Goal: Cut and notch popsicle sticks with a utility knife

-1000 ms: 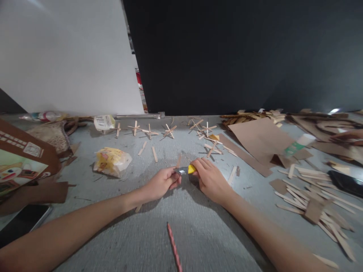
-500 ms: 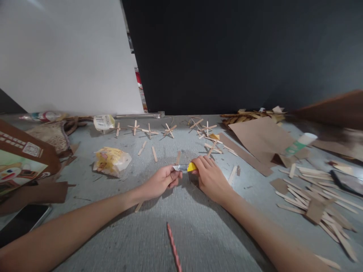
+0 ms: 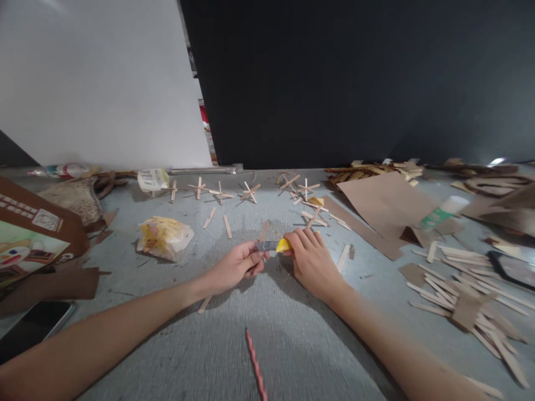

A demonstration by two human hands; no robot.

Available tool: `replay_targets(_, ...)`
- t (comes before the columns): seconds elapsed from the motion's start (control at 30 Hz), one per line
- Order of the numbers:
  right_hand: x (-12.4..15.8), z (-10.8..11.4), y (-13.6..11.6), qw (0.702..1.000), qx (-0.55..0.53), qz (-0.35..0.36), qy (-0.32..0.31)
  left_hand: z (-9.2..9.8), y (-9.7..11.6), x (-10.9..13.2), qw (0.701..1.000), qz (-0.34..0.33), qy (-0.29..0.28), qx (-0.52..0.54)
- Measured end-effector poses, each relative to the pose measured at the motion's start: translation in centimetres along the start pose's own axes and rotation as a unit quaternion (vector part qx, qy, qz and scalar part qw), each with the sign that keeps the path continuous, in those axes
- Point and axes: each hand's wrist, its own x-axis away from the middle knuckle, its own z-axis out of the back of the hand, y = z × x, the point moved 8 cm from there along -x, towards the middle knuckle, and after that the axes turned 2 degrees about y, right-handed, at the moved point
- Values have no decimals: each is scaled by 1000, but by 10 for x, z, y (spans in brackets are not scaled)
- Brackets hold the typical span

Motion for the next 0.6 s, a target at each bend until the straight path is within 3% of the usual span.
replay_targets(0.3, 2, 13, -2, 985, -169, -6, -14, 1, 8, 3, 1000, -21, 14, 19)
replay_targets(0.47, 5, 8, 11, 987, -144, -71, -32, -1, 5, 3, 998, -9, -7, 69)
replay_targets(0.6, 5, 3, 14, 990, -109, -73, -45, -3, 4, 4, 999, 0, -3, 49)
